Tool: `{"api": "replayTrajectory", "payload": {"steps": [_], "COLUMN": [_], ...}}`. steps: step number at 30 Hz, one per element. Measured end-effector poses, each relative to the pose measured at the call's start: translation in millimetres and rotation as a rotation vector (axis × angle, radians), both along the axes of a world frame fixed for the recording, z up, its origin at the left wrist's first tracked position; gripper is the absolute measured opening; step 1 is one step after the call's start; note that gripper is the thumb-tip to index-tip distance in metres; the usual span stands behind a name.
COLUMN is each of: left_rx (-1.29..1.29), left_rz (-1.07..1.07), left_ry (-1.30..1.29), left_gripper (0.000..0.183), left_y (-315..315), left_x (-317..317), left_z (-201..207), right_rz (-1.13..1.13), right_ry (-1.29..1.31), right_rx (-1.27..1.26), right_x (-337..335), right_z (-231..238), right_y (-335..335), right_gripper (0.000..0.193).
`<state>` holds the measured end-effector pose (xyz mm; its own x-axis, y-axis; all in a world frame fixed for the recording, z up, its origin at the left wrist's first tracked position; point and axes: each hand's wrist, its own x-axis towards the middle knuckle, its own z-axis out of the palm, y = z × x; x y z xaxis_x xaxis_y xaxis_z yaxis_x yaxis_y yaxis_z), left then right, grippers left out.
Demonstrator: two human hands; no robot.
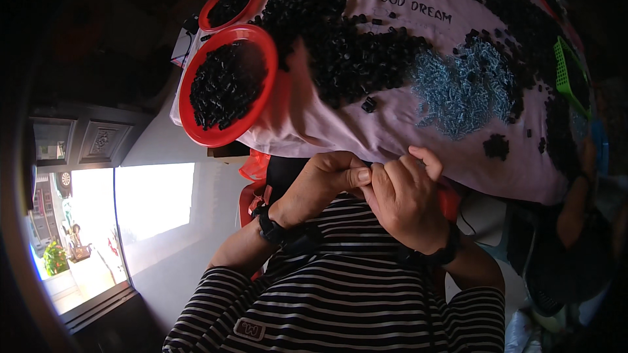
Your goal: Sorting small black plastic shoe components at a workspace table.
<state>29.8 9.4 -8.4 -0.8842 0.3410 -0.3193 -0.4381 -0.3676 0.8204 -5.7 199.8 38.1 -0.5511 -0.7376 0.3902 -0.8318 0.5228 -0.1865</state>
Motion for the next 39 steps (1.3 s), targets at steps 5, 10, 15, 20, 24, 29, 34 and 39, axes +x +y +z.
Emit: {"api": "replayTrajectory", "payload": {"steps": [5,10,15,20,24,29,34,39], "left_rx": [0.134,0.178,0.213,0.232,0.276,0.344,0.335,0.305], "left_rz": [0.115,0.116,0.130,0.123,0.168,0.167,0.124,0.200], "left_ry": [-0.056,-0.107,-0.071,-0.048,-0.016,-0.027,-0.034,-0.047], "left_gripper": [0.029,0.024,0.025,0.032,0.040,0.050,0.055,0.056], "left_y": [-3.4,-11.3,-6.6,-8.7,-9.1,-10.9,-14.7,-15.5], "left_x": [-3.9,-6.3,-2.0,-6.6,-7.3,-12.1,-14.9,-14.2], "left_z": [-0.4,-6.2,-13.0,-11.9,-17.0,-21.7,-19.3,-5.8], "right_rz": [-0.034,-0.290,-0.319,-0.343,-0.330,-0.302,-0.233,-0.172], "right_ry": [-0.176,0.068,0.202,0.204,0.200,0.148,0.027,-0.132], "right_rx": [-0.104,-0.098,0.045,0.099,0.041,-0.040,-0.055,-0.139], "right_x": [-41.7,-106.7,-125.2,-131.1,-126.7,-112.6,-98.3,-86.7], "right_z": [2.6,-39.4,-69.5,-76.6,-65.6,-58.3,-66.7,-76.6], "right_y": [8.2,25.5,16.1,16.5,12.1,9.4,3.7,-1.1], "right_gripper": [0.044,0.017,0.008,0.011,0.013,0.015,0.017,0.027]}}
